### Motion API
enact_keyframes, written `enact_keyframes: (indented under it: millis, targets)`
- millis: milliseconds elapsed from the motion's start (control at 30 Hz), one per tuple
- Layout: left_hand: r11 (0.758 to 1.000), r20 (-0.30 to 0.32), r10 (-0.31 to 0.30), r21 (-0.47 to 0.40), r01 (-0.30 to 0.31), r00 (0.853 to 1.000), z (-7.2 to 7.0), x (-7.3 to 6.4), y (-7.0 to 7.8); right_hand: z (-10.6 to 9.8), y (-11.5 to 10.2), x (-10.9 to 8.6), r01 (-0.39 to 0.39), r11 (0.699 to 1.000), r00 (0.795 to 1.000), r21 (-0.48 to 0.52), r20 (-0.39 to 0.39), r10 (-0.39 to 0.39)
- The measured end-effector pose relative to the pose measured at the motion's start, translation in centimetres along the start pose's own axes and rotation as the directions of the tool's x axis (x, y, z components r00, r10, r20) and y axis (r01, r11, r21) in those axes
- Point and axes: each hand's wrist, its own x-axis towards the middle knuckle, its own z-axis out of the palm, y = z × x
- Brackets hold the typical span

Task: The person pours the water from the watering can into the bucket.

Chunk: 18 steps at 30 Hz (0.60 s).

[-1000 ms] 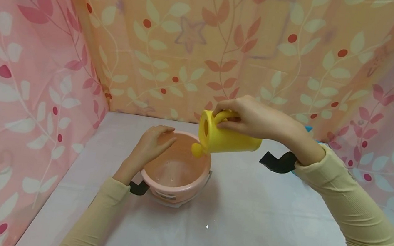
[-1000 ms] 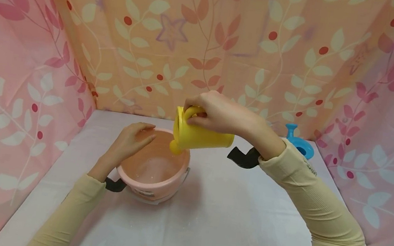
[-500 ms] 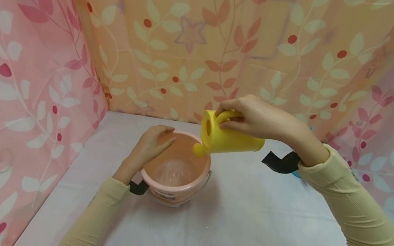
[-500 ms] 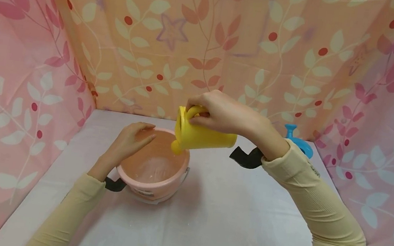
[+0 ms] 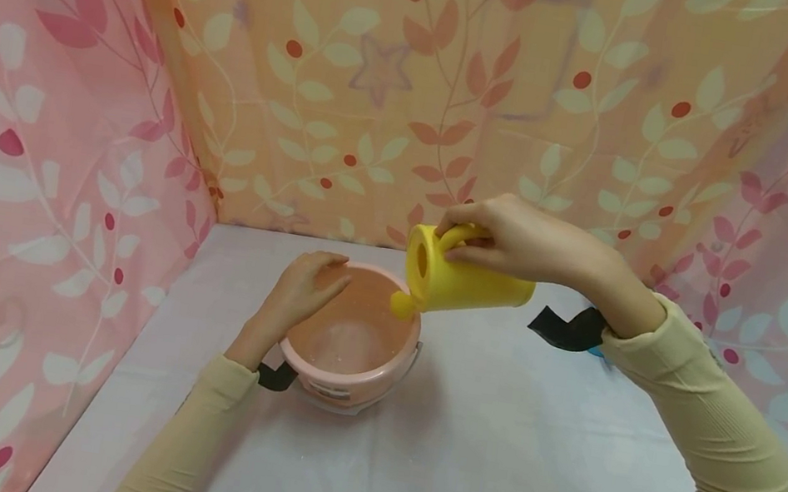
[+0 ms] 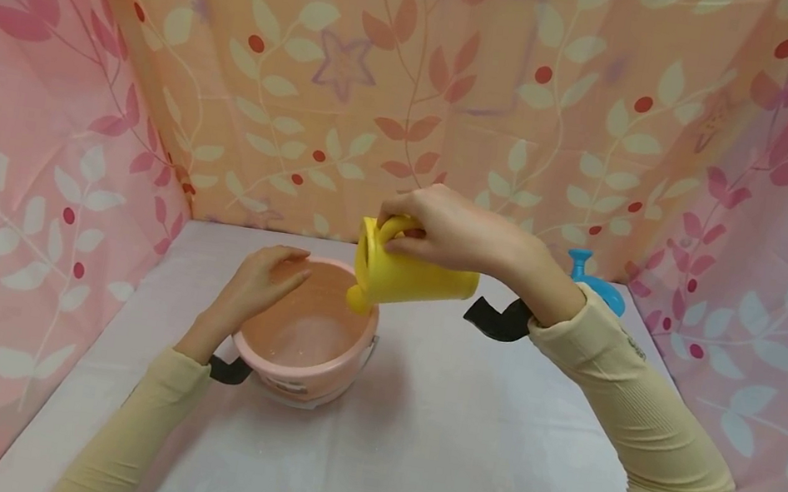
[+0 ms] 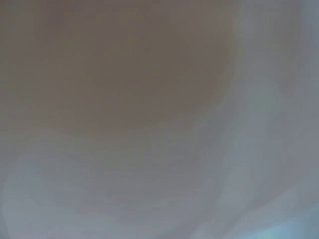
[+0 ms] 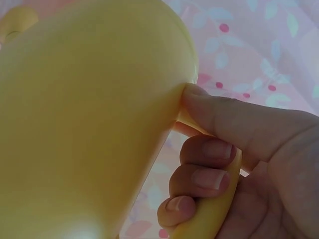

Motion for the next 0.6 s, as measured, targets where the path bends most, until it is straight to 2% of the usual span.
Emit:
enact_keyframes:
  millis: [233, 600]
  targets:
    - [1.000, 0.000, 0.005, -0.003, -0.005, 1.000, 0.1, -0.1, -0.2, 0.1, 0.2, -0.7, 0.009, 1.000, 1.000, 0.023, -0.007, -0.009]
    - [1.000, 0.011, -0.009, 0.004, 0.009, 1.000, 0.1, -0.1, -0.1, 0.3, 1.9, -2.2, -0.055, 0.990, 0.998, 0.127, -0.027, 0.059]
